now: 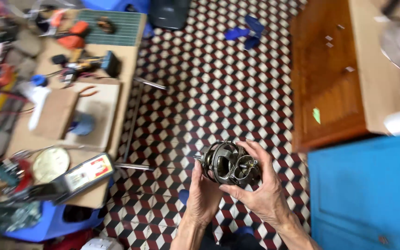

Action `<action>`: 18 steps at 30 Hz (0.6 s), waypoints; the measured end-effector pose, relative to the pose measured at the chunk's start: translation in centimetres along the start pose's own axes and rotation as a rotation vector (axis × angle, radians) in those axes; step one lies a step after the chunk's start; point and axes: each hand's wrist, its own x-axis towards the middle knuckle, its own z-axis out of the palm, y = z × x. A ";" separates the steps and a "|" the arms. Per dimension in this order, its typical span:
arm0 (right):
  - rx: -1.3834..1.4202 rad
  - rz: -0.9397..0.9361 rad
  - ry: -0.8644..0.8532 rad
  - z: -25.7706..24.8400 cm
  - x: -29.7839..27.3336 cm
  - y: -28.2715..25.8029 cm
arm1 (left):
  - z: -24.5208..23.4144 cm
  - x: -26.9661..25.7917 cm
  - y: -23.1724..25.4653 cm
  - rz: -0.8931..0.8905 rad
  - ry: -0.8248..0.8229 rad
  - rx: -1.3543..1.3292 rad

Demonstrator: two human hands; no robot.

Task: Disassembling and cleaning the rotor and housing of an electric fan motor.

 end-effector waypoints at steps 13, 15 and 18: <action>0.405 0.105 -0.242 13.4 12.5 -3.9 | -2.9 -1.2 18.1 0.313 0.030 0.208; 0.479 0.136 -0.289 14.8 14.1 -3.7 | -2.9 -0.8 19.8 0.340 0.076 0.219; 0.571 0.189 -0.361 16.7 16.6 -3.9 | -3.6 0.2 21.4 0.383 0.134 0.210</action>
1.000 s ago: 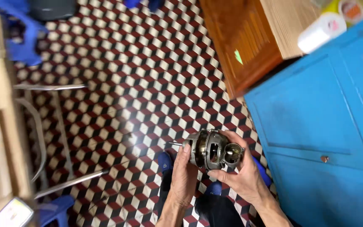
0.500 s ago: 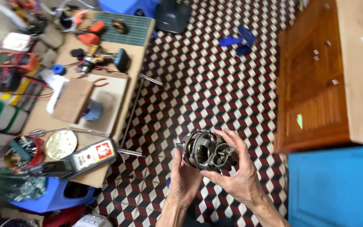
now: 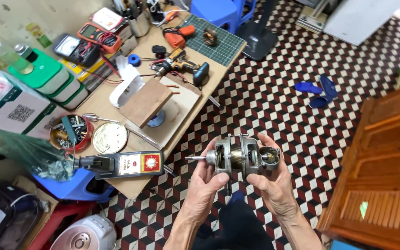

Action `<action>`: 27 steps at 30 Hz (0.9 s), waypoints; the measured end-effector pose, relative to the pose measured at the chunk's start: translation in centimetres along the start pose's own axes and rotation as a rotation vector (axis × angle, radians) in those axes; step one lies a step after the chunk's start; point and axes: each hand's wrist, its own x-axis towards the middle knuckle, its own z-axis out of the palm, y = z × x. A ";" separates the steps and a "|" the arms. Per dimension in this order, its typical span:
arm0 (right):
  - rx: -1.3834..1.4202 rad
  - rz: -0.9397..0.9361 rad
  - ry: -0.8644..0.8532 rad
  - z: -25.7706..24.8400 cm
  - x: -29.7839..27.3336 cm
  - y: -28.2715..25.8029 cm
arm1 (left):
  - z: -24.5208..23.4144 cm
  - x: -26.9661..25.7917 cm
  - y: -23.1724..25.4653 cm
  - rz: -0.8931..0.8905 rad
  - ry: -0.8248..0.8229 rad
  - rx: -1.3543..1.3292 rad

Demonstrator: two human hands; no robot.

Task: Disassembling and cleaning the rotor and housing of an electric fan motor.

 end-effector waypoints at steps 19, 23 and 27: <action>0.027 0.177 -0.512 1.9 23.5 -4.3 | -0.1 15.1 5.4 0.310 0.266 -0.163; 0.041 0.224 -0.565 3.0 26.5 -2.9 | -0.8 15.9 6.9 0.347 0.346 -0.142; 0.054 0.264 -0.623 5.1 29.1 -2.3 | -2.6 17.3 8.1 0.372 0.369 -0.134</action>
